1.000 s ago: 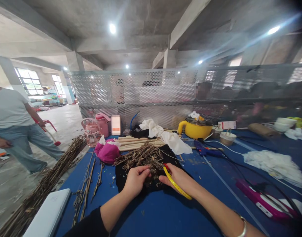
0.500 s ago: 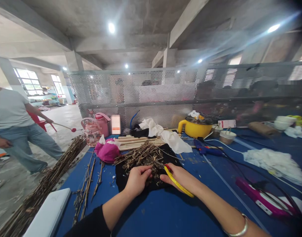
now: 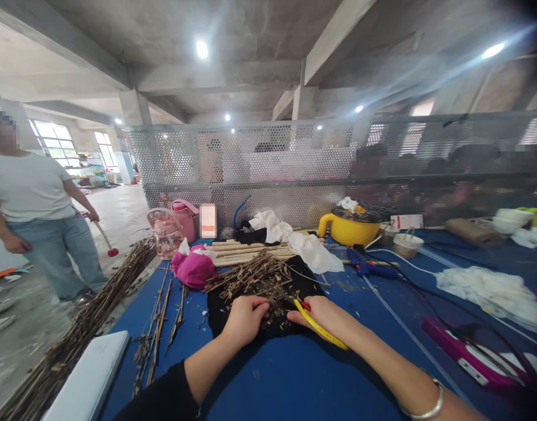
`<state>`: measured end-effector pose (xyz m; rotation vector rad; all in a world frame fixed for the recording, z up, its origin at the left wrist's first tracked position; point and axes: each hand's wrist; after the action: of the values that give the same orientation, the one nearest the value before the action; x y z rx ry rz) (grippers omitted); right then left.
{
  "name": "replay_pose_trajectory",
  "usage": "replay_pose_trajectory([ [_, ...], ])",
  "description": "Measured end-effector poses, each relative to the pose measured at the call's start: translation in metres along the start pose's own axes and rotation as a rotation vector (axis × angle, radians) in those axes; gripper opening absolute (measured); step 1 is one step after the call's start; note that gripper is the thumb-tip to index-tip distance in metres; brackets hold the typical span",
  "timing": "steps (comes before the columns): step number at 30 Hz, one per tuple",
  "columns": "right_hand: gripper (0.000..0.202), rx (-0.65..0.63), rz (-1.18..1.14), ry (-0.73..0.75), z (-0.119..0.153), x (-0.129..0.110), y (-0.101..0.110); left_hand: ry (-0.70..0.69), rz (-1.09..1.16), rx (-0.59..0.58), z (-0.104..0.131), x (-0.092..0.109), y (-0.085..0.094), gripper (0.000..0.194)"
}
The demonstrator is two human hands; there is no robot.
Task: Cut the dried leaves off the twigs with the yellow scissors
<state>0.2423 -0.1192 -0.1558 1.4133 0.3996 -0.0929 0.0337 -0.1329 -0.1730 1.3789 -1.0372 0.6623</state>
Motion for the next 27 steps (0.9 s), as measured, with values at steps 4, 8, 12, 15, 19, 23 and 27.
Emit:
replay_pose_trajectory([
  [4,0.054,-0.027,-0.004,0.003,0.000,0.000,0.002,-0.001,0.006,-0.004,0.001,0.000,-0.001,0.029],
  [8,0.056,0.020,0.043,-0.047,0.000,0.000,0.007,0.040,0.075,0.025,0.002,0.001,0.000,0.030],
  [12,0.060,0.089,0.035,-0.018,0.002,0.001,0.011,0.068,0.181,0.115,-0.002,0.003,0.001,0.032],
  [15,0.057,0.038,-0.025,0.060,0.006,0.000,0.013,0.099,0.310,0.118,-0.005,0.000,-0.002,0.038],
  [19,0.054,0.025,-0.047,0.117,0.010,-0.006,0.013,0.122,0.427,0.042,-0.003,-0.001,-0.006,0.048],
  [23,0.055,0.035,-0.076,0.147,0.011,-0.010,0.011,0.135,0.466,-0.041,0.000,0.004,-0.007,0.054],
  [27,0.052,0.061,-0.075,0.177,0.010,-0.009,0.007,0.127,0.479,-0.065,0.000,0.004,-0.008,0.055],
])
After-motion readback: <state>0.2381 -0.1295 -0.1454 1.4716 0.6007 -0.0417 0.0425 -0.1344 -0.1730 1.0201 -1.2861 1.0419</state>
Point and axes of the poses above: each hand's wrist, its own z-axis away from the middle knuckle, its own y-axis out of the back of the hand, x = y × z
